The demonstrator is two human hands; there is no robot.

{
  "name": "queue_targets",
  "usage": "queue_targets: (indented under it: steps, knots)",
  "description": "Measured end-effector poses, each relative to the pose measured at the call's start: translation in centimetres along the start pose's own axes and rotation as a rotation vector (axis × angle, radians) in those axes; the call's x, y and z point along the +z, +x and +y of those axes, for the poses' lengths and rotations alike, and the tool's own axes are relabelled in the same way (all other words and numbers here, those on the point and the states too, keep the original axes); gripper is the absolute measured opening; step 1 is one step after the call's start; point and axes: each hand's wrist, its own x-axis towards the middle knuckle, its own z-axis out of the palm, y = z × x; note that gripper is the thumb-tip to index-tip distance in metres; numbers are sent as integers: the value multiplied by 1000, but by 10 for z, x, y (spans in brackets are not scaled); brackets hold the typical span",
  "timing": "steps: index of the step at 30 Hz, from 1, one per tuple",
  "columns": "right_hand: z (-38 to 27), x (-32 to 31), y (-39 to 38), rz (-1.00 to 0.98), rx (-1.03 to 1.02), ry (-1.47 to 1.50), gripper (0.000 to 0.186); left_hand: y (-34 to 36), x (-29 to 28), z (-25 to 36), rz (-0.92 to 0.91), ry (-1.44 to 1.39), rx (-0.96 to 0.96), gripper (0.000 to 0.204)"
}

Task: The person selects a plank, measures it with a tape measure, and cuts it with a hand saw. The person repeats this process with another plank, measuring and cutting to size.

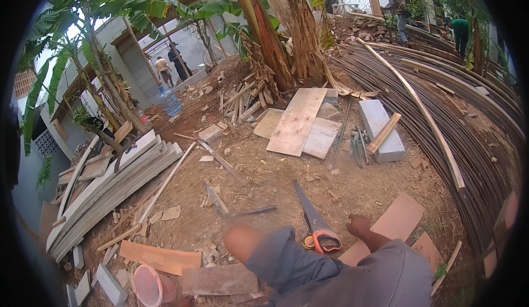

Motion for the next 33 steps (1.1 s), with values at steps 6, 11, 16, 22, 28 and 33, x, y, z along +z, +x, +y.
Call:
queue_targets:
  steps: [6, 11, 16, 22, 28, 33]
  knots:
    - [-212, -23, 109, -96, -415, 205, 58, -7, -33, -30, 85, -41, -38, 35]
    - [-457, -81, 103, 126, -1007, 530, 47, -13, -48, -43, 135, -73, -52, 36]
    - [-614, -135, 1, -362, -1145, 753, 31, -4, -48, -67, 165, -132, -33, 37]
    - [-678, -109, -109, -444, -1508, 564, 53, 18, -24, -62, 183, -376, 152, 41]
    - [-669, -43, -134, -750, -1651, -211, 57, -1, 24, 30, 136, -381, 123, 47]
    - [-652, -36, -138, -797, -1640, -507, 58, -19, 78, 62, -81, 17, 158, 48]
